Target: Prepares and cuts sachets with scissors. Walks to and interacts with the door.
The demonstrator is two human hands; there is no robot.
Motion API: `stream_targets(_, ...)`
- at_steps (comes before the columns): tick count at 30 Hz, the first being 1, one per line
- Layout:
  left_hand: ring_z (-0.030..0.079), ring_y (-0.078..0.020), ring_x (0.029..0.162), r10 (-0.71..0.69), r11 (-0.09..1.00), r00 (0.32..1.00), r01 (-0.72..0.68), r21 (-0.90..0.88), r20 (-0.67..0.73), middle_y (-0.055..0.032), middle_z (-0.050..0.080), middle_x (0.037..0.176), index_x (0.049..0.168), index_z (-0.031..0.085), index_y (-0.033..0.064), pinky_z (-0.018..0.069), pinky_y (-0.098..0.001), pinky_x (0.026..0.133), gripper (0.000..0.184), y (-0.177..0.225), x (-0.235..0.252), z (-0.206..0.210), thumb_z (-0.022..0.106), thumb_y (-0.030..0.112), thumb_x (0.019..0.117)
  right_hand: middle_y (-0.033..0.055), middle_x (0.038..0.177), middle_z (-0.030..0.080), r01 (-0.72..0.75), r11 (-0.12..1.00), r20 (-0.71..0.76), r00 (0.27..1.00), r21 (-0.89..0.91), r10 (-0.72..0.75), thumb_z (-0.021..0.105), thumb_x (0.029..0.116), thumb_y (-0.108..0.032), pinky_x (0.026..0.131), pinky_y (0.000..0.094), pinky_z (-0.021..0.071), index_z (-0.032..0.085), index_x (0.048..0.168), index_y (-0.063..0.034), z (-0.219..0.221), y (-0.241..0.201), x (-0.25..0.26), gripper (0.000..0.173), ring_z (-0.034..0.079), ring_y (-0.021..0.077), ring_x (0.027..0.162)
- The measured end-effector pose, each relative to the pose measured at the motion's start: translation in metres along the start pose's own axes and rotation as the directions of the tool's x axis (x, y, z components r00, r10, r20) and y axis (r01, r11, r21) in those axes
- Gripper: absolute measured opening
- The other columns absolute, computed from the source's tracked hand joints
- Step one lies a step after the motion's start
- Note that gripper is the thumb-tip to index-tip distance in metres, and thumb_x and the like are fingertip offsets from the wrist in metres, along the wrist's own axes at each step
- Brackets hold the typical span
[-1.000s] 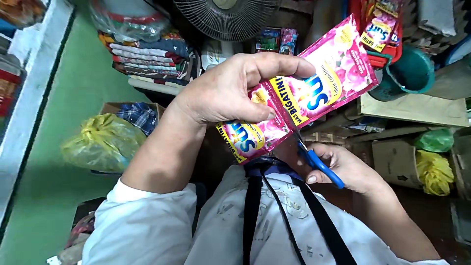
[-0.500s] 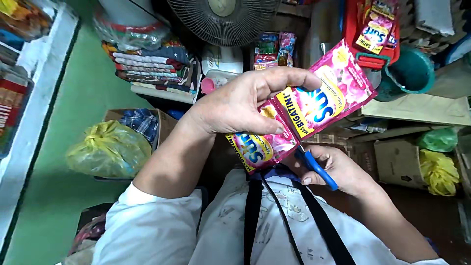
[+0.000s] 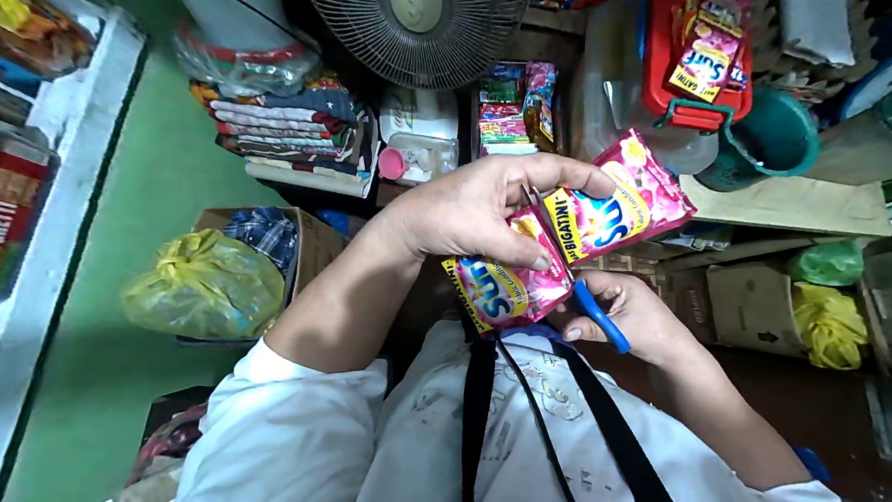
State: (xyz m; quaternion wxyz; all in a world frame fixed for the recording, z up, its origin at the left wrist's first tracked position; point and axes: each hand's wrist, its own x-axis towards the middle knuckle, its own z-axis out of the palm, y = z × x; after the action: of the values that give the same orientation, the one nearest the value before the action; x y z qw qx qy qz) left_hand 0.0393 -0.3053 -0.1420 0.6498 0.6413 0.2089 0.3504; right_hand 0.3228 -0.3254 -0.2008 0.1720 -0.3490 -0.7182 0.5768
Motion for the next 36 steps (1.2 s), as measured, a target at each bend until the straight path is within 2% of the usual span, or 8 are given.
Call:
stream_targets(9, 0.07, -0.0226, 0.11, -0.001, 0.998, 1.0, -0.001, -0.067, -0.028, -0.0157, 0.065, 0.129, 0.146, 0.046, -0.0013, 0.0634, -0.0354, 0.089, 0.075, -0.01, 0.003, -0.002, 0.073, -0.014, 0.0768, -0.0106, 0.074, 0.067, 0.02, 1.0, -0.115, 0.993, -0.022, -0.022, 0.088, 0.0773, -0.045, 0.057, 0.0136, 0.0498, 0.07, 0.086, -0.0162, 0.009, 0.007, 0.004, 0.035, 0.06, -0.0036, 0.064)
stream_targets(13, 0.069, -0.0246, 0.113, 0.006, 0.991, 0.998, -0.014, -0.131, -0.061, -0.0184, 0.063, 0.131, 0.145, 0.043, -0.0038, 0.0621, -0.038, 0.093, 0.076, -0.017, 0.003, -0.005, 0.073, -0.015, 0.0762, -0.0106, 0.09, 0.067, 0.057, 0.993, -0.147, 0.987, -0.1, -0.072, 0.084, 0.0761, -0.057, 0.071, 0.0166, 0.0541, 0.066, 0.104, -0.0168, 0.006, 0.012, 0.0, 0.052, 0.063, -0.0022, 0.081)
stream_targets(17, 0.065, -0.0226, 0.121, 0.001, 0.996, 0.993, -0.011, -0.086, -0.12, -0.0161, 0.062, 0.135, 0.146, 0.044, -0.0024, 0.0586, -0.037, 0.099, 0.077, -0.021, 0.002, -0.007, 0.074, -0.012, 0.0757, -0.01, 0.11, 0.067, 0.189, 0.981, -0.252, 0.952, 0.036, -0.174, 0.08, 0.0777, -0.061, 0.087, 0.022, 0.0571, 0.059, 0.123, -0.0176, 0.009, 0.017, -0.001, 0.067, 0.065, 0.0029, 0.102)
stream_targets(21, 0.063, -0.0226, 0.124, 0.021, 1.0, 0.987, -0.023, -0.012, -0.157, -0.0154, 0.062, 0.137, 0.145, 0.047, -0.0023, 0.0565, -0.0379, 0.103, 0.075, -0.026, 0.006, -0.004, 0.075, -0.01, 0.0755, 0.0002, 0.118, 0.068, 0.364, 0.873, -0.506, 0.846, 0.324, -0.165, 0.08, 0.0882, -0.042, 0.093, 0.0394, 0.0605, 0.053, 0.13, -0.0152, 0.013, 0.016, 0.014, 0.056, 0.069, 0.0175, 0.106)
stream_targets(24, 0.064, -0.0215, 0.122, 0.003, 1.0, 0.987, 0.0, 0.019, -0.162, -0.0144, 0.063, 0.135, 0.143, 0.05, -0.0017, 0.058, -0.0362, 0.101, 0.073, -0.028, 0.009, 0.0, 0.075, -0.012, 0.0754, -0.0008, 0.111, 0.068, 0.441, 0.756, -0.607, 0.791, 0.485, -0.072, 0.077, 0.0918, -0.037, 0.09, 0.0416, 0.0614, 0.053, 0.128, -0.0173, 0.009, 0.004, 0.036, 0.048, 0.07, 0.016, 0.101)
stream_targets(29, 0.068, -0.0199, 0.116, -0.063, 0.998, 0.987, 0.066, 0.017, -0.149, -0.0133, 0.066, 0.131, 0.141, 0.052, -0.0017, 0.0597, -0.0338, 0.097, 0.069, -0.032, 0.009, 0.007, 0.071, -0.018, 0.0764, 0.0138, 0.104, 0.07, 0.4, 0.585, -0.54, 0.838, 0.706, 0.079, 0.075, 0.0895, -0.012, 0.085, 0.0433, 0.0626, 0.053, 0.123, -0.0033, 0.0, -0.015, 0.066, 0.041, 0.073, 0.0228, 0.094)
stream_targets(33, 0.058, -0.0219, 0.13, 0.005, 0.994, 0.98, 0.017, 0.106, -0.199, -0.0122, 0.057, 0.143, 0.149, 0.045, 0.0009, 0.0558, -0.0364, 0.104, 0.079, -0.036, 0.001, 0.0, 0.076, -0.008, 0.0764, 0.012, 0.102, 0.071, 0.425, 0.666, -0.601, 0.798, 0.613, 0.044, 0.07, 0.0875, 0.001, 0.084, 0.041, 0.0631, 0.052, 0.123, -0.0023, 0.005, -0.013, 0.075, 0.04, 0.073, 0.021, 0.092)
stream_targets(36, 0.059, -0.0194, 0.125, 0.119, 0.981, 0.908, -0.044, 0.191, -0.401, -0.0094, 0.055, 0.142, 0.153, 0.038, 0.0044, 0.0617, -0.0332, 0.089, 0.087, -0.034, -0.001, -0.006, 0.08, -0.001, 0.0766, 0.0082, 0.1, 0.07, 0.409, 0.759, -0.635, 0.772, 0.507, 0.008, 0.068, 0.0879, 0.003, 0.083, 0.0365, 0.0627, 0.051, 0.123, -0.0022, 0.005, -0.004, 0.077, 0.04, 0.072, 0.0171, 0.09)
